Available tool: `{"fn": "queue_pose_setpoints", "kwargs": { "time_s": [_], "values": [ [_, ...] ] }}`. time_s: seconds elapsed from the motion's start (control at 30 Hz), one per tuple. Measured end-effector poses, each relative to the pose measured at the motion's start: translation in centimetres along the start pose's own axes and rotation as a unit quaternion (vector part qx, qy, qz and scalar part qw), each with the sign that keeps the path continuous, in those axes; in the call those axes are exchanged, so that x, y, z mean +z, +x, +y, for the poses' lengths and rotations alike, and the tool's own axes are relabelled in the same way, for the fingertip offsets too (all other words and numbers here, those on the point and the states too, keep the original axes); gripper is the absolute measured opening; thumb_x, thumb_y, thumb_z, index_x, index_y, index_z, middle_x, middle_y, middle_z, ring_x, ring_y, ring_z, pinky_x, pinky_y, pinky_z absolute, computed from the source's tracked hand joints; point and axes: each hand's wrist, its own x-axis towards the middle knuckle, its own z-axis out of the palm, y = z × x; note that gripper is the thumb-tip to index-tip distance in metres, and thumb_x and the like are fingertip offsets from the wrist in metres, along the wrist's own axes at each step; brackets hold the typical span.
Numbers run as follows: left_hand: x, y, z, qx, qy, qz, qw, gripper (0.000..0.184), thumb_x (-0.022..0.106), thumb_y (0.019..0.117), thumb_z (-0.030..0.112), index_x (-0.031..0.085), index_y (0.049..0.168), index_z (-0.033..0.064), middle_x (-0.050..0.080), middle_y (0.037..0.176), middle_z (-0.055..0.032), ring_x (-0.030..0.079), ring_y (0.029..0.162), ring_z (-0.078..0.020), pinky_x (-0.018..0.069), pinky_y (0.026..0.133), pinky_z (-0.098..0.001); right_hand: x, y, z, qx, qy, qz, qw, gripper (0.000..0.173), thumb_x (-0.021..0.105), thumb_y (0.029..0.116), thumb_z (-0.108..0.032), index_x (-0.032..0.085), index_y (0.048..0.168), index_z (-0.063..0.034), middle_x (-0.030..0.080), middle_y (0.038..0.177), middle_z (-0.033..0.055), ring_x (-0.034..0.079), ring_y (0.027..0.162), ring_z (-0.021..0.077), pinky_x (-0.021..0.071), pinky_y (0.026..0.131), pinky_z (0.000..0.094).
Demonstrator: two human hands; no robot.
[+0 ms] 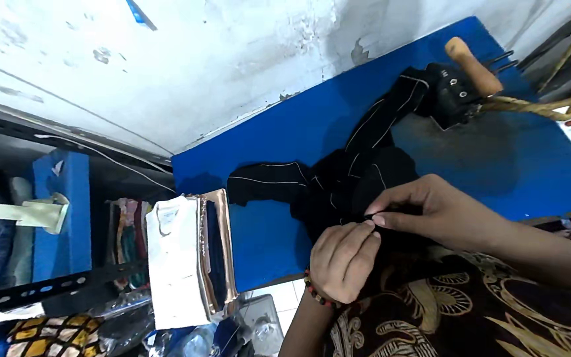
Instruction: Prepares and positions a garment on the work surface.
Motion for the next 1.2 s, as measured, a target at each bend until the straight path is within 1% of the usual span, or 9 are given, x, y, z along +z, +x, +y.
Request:
{"fn": "queue_pose_setpoints", "kwargs": {
  "time_s": [0.07,0.17,0.3,0.53,0.63,0.73,0.87,1.07,1.2],
  "values": [
    [0.6,-0.5,-0.2,-0.014,-0.018,0.020,1.000,0.005,0.059,0.1010,0.004,0.063,0.098,0.0046,0.062,0.105,-0.0093,0.063,0.095,-0.0151,0.0536,0.092,-0.0248,0.1,0.0,0.2,-0.024,0.000,-0.007,1.000,0.012,0.064,0.0966,-0.012,0.075,0.098,-0.0073,0.072,0.085,-0.0109,0.061,0.078,-0.0137,0.0501,0.072,0.0049],
    [0.7,-0.8,-0.5,-0.024,-0.039,0.048,0.998,0.003,0.062,0.1001,0.005,0.063,0.098,0.0066,0.057,0.107,-0.0067,0.061,0.097,-0.0114,0.0528,0.092,-0.0214,0.1,0.0,0.4,-0.061,-0.029,-0.016,0.998,0.016,0.062,0.0975,-0.013,0.076,0.099,-0.0054,0.071,0.085,-0.0093,0.059,0.077,-0.0149,0.0485,0.071,0.0037],
    [0.7,-0.8,-0.7,-0.025,-0.054,0.061,0.996,0.004,0.061,0.1002,0.003,0.061,0.097,0.0057,0.057,0.106,-0.0067,0.062,0.101,-0.0100,0.0530,0.096,-0.0212,0.2,0.0,0.6,-0.103,-0.064,-0.014,0.993,0.019,0.061,0.0980,-0.015,0.076,0.099,-0.0047,0.072,0.086,-0.0076,0.058,0.079,-0.0154,0.0476,0.072,0.0029],
    [1.2,-0.6,-0.8,-0.051,-0.068,0.094,0.992,0.010,0.060,0.1006,0.004,0.054,0.092,0.0064,0.057,0.104,-0.0052,0.063,0.101,-0.0059,0.0536,0.094,-0.0186,0.1,0.1,0.8,-0.174,-0.097,-0.004,0.980,0.020,0.059,0.0968,-0.012,0.076,0.099,-0.0019,0.072,0.086,-0.0031,0.059,0.079,-0.0134,0.0473,0.073,0.0032],
    [1.2,-0.6,-0.9,-0.056,-0.072,0.096,0.991,0.010,0.060,0.1006,0.004,0.055,0.093,0.0065,0.057,0.105,-0.0053,0.063,0.101,-0.0056,0.0537,0.094,-0.0184,-0.1,0.2,0.9,-0.181,-0.100,-0.004,0.978,0.020,0.059,0.0971,-0.012,0.076,0.099,-0.0021,0.072,0.085,-0.0027,0.059,0.078,-0.0127,0.0470,0.072,0.0036],
    [1.3,-0.6,-1.0,-0.061,-0.073,0.098,0.991,0.010,0.061,0.1001,0.004,0.055,0.092,0.0059,0.058,0.104,-0.0055,0.063,0.100,-0.0056,0.0539,0.093,-0.0182,-0.1,0.3,1.0,-0.192,-0.122,-0.003,0.974,0.020,0.059,0.0967,-0.012,0.077,0.099,-0.0021,0.073,0.086,-0.0009,0.060,0.080,-0.0115,0.0477,0.074,0.0039],
    [1.3,-0.6,-1.0,-0.065,-0.074,0.094,0.991,0.011,0.061,0.1001,0.004,0.055,0.091,0.0061,0.058,0.103,-0.0058,0.064,0.099,-0.0055,0.0537,0.093,-0.0180,0.0,0.3,0.9,-0.237,-0.196,0.001,0.951,0.022,0.057,0.0968,-0.011,0.077,0.098,-0.0020,0.072,0.082,0.0039,0.062,0.078,-0.0023,0.0478,0.074,0.0090],
    [1.5,-0.5,-0.5,-0.107,-0.085,0.081,0.987,0.015,0.063,0.0986,0.005,0.055,0.086,0.0052,0.060,0.099,-0.0059,0.064,0.094,-0.0037,0.0542,0.088,-0.0147,-0.2,0.2,1.0,-0.297,-0.287,-0.021,0.910,0.022,0.051,0.0979,-0.010,0.072,0.095,-0.0031,0.069,0.076,0.0072,0.062,0.068,0.0119,0.0488,0.063,0.0207],
    [1.7,-0.4,-0.6,-0.130,-0.115,0.073,0.982,0.015,0.064,0.0961,0.004,0.057,0.083,0.0030,0.062,0.095,-0.0074,0.065,0.094,-0.0049,0.0537,0.087,-0.0145,-0.5,0.1,1.1,-0.287,-0.294,-0.046,0.910,0.021,0.050,0.0978,-0.010,0.070,0.094,-0.0038,0.067,0.074,0.0075,0.063,0.066,0.0143,0.0492,0.061,0.0241]
  ]
}}
